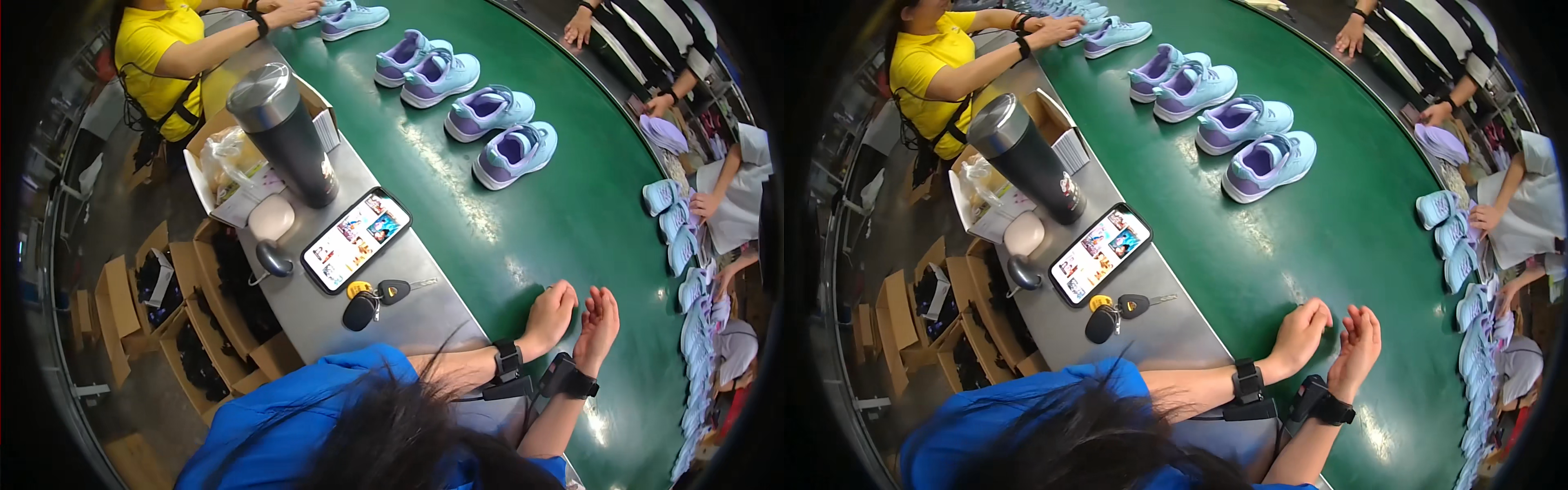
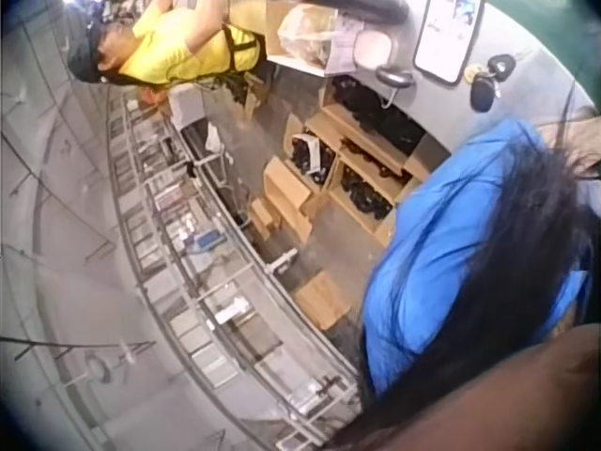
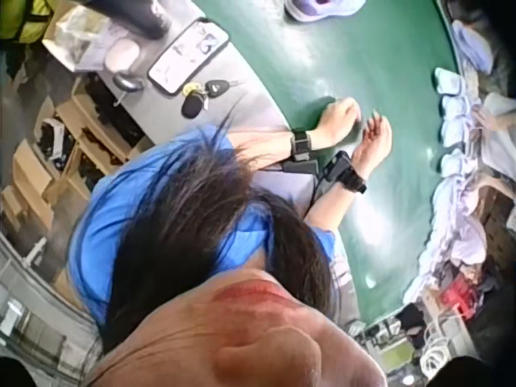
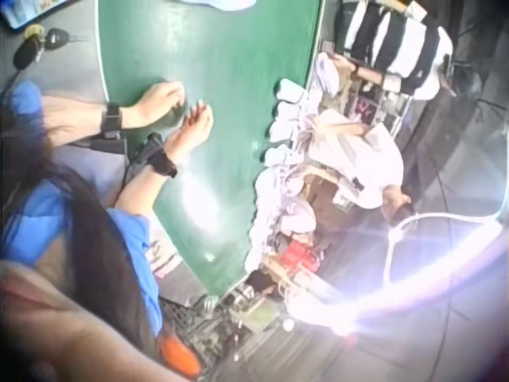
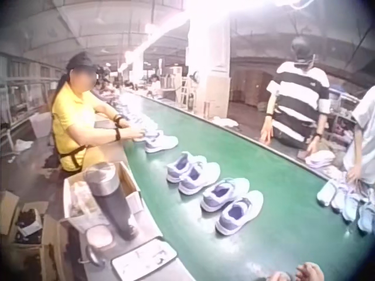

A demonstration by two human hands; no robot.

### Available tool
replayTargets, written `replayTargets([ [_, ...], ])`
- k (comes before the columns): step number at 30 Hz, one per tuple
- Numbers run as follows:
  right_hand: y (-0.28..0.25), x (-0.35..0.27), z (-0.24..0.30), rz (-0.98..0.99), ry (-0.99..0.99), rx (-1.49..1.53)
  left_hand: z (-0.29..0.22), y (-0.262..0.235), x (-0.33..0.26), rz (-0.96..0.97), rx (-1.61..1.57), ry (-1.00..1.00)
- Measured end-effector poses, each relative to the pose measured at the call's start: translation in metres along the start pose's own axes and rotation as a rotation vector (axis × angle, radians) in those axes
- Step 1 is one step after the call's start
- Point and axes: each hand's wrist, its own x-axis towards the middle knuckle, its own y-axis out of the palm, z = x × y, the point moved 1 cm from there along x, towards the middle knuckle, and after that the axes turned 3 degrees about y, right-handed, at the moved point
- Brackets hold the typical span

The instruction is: The person picks up pairs of light blue and purple sneakers from a green conveyor belt, inspects them by turning them over and checking the interior, and places them back on the belt. The person also uses a small handheld tool to adjust or clean the inside of the shoes.

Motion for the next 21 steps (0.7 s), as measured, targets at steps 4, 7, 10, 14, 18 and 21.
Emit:
replayTargets([
  [4,-0.009,0.015,-0.014,-0.085,0.000,0.015,0.000,0.000,0.000,0.027,0.105,0.026],
  [7,-0.009,0.015,-0.017,-0.107,-0.007,0.015,0.002,0.002,-0.003,0.072,0.157,0.030],
  [10,-0.008,0.019,-0.020,-0.056,-0.030,0.016,0.002,0.003,-0.004,0.084,0.169,0.046],
  [14,-0.007,0.020,-0.024,-0.013,-0.027,0.036,-0.001,-0.001,-0.007,0.108,0.154,0.003],
  [18,-0.005,0.024,-0.028,0.024,-0.029,0.056,0.003,-0.002,-0.004,0.096,0.173,0.046],
  [21,0.000,0.021,-0.025,-0.007,-0.048,0.102,0.004,0.001,-0.004,0.077,0.126,0.084],
])
